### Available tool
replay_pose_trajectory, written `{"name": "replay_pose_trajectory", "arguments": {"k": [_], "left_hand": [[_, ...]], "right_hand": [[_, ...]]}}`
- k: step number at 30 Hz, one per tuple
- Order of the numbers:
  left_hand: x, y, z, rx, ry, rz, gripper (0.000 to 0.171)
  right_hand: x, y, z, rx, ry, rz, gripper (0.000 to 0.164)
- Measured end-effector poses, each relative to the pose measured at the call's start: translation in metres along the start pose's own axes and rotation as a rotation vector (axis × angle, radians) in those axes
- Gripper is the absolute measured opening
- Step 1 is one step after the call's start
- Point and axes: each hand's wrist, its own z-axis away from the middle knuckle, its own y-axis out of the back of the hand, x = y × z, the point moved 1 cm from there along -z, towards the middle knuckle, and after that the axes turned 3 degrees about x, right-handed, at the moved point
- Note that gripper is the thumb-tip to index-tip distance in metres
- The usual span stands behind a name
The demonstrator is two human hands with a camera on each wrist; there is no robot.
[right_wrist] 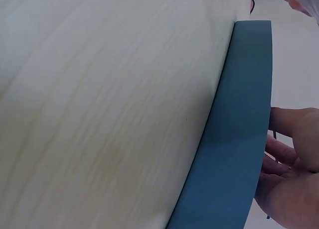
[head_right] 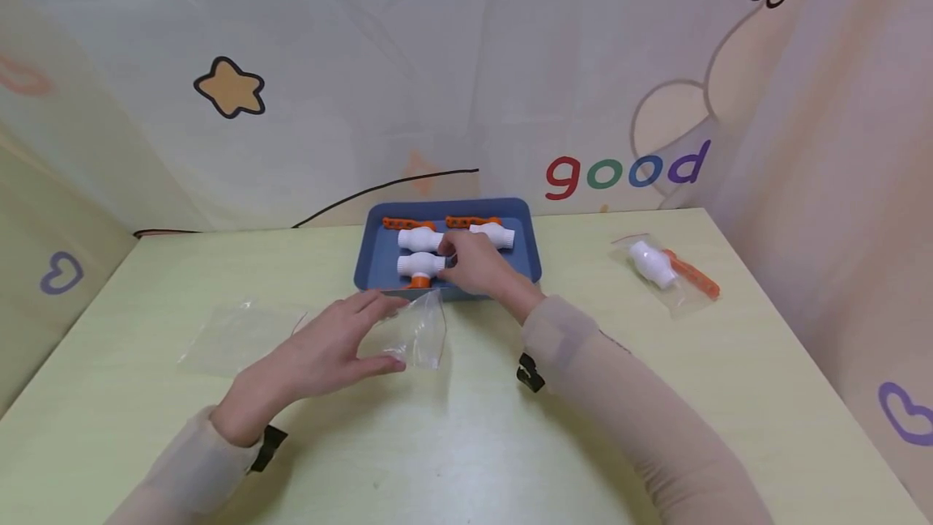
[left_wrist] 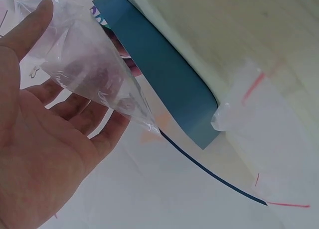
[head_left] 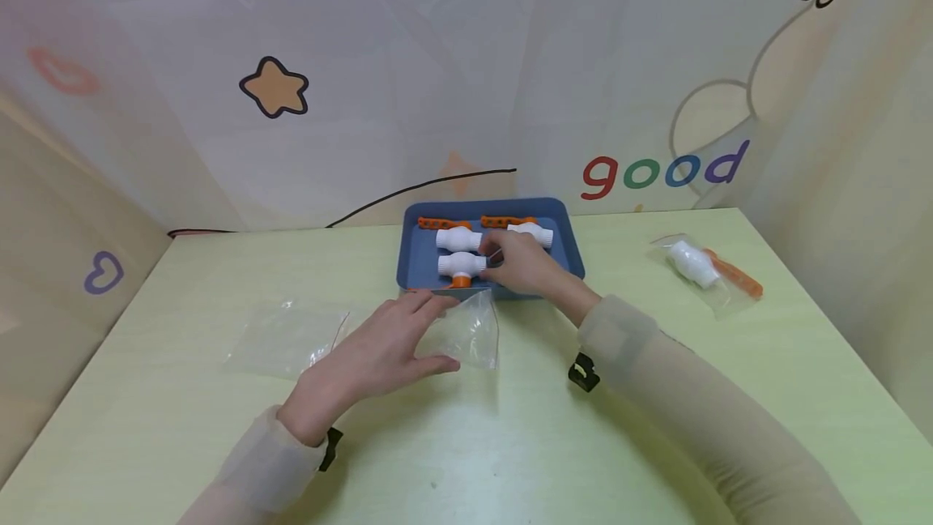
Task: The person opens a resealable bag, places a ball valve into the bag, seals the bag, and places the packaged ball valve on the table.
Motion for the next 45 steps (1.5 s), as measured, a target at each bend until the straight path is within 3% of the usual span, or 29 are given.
{"name": "replay_pose_trajectory", "arguments": {"k": [22,29,39,45], "left_hand": [[0.001,0.001,0.000,-0.007,-0.008,-0.005,0.069],[0.001,0.001,0.000,-0.005,0.001,0.000,0.070],[0.000,0.002,0.001,-0.016,0.014,0.003,0.071],[-0.001,0.003,-0.001,-0.022,0.032,0.005,0.071]], "right_hand": [[0.000,-0.006,-0.005,0.004,-0.024,-0.027,0.024],[0.000,-0.003,-0.002,0.026,-0.049,-0.089,0.023],[0.006,-0.001,0.004,0.143,-0.067,-0.294,0.028],[0.006,0.005,0.011,0.239,-0.036,-0.316,0.028]]}}
